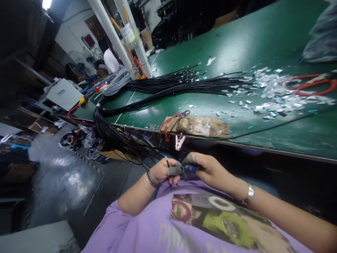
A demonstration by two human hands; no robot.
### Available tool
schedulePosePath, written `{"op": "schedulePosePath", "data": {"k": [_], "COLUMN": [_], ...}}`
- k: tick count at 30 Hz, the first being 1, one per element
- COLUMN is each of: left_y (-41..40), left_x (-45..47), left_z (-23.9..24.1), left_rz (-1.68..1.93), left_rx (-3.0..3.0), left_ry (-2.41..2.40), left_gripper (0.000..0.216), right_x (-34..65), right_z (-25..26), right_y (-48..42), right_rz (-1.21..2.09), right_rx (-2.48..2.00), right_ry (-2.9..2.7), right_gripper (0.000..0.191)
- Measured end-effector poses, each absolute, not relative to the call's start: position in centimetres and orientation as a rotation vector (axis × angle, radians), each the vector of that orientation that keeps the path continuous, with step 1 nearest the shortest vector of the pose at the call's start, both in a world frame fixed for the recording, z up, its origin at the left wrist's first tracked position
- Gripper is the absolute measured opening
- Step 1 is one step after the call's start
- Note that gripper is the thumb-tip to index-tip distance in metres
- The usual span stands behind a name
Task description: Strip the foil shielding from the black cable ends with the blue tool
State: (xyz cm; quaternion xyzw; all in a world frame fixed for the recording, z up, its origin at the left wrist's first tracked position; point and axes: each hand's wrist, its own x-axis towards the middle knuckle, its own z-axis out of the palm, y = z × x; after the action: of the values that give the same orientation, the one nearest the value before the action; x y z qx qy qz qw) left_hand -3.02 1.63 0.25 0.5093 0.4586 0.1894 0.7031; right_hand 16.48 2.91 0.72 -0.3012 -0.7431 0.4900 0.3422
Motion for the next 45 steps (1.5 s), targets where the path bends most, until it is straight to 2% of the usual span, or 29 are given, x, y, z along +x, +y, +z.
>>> {"op": "schedulePosePath", "data": {"k": [6, 12, 22, 33, 40, 45], "left_y": [1.1, 0.2, -0.2, -0.1, -0.2, -0.3], "left_x": [-1.8, -1.3, -1.1, -1.1, -1.1, -1.0], "left_z": [1.6, 0.1, -0.1, -0.3, -0.7, -0.5], "left_rz": [0.82, 0.791, 0.924, 0.947, 1.152, 1.16], "left_rx": [1.902, 2.025, 2.064, 2.064, 2.134, 2.159], "left_ry": [1.29, 1.412, 1.36, 1.413, 1.326, 1.278], "left_gripper": [0.043, 0.036, 0.022, 0.022, 0.024, 0.023], "right_x": [16.6, 16.3, 15.8, 15.8, 15.5, 15.3], "right_z": [0.5, 0.1, 0.1, -0.1, -0.1, 0.2], "right_y": [2.6, 2.3, 2.2, 2.3, 2.1, 2.1], "right_rz": [1.76, 1.944, 1.911, 1.848, 1.875, 1.915], "right_rx": [-0.977, -0.923, -0.923, -0.924, -0.886, -0.899], "right_ry": [-1.318, -1.154, -1.121, -1.163, -1.115, -1.107], "right_gripper": [0.044, 0.054, 0.052, 0.053, 0.05, 0.046]}}
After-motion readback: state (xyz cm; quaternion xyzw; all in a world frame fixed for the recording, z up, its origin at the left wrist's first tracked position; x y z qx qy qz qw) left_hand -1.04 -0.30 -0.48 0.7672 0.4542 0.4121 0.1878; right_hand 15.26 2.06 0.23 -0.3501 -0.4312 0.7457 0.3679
